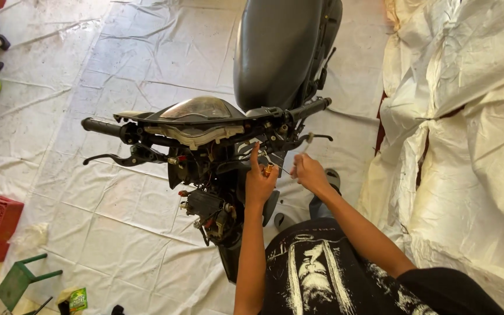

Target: The person uses a screwdriver to tighten screws on the handlebar assembly of a motorcycle. They work on both the left and right sides of the handlebars, securing components near the controls and the headlight area.

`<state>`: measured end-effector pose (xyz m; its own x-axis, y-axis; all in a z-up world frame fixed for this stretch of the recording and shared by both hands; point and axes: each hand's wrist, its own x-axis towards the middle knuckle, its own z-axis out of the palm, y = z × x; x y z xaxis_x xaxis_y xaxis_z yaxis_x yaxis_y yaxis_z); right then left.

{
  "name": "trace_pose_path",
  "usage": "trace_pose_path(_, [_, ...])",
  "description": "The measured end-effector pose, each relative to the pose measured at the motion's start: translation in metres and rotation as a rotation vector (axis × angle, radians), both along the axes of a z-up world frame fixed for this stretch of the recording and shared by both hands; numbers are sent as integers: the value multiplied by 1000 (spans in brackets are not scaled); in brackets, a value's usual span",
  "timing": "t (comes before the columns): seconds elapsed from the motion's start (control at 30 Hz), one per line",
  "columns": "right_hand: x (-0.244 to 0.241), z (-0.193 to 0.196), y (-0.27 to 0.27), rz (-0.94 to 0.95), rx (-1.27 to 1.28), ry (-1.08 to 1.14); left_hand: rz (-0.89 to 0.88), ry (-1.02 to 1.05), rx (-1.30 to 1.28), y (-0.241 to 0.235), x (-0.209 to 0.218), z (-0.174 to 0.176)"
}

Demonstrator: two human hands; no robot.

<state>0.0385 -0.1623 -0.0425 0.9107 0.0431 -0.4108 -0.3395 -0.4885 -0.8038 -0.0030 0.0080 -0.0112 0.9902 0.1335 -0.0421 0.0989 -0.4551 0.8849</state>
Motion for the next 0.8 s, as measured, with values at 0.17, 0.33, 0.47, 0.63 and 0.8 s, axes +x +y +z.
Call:
trace_pose_path(0.17, [3, -26, -18, -182, 93, 12, -12, -13, 13, 4, -1, 10])
trace_pose_path(0.33, [11, -23, 6, -123, 53, -12, -11, 1, -19, 4, 2, -2])
trace_pose_path(0.47, [7, -26, 5, -263, 170, 2, -27, 8, 5, 5, 1, -2])
trace_pose_path(0.63, [5, -30, 3, -443, 285, 36, -36, -1, -12, 6, 1, -10])
trace_pose_path(0.8, [2, -10, 25, -384, 461, 68, -42, -18, -45, 7, 3, -8])
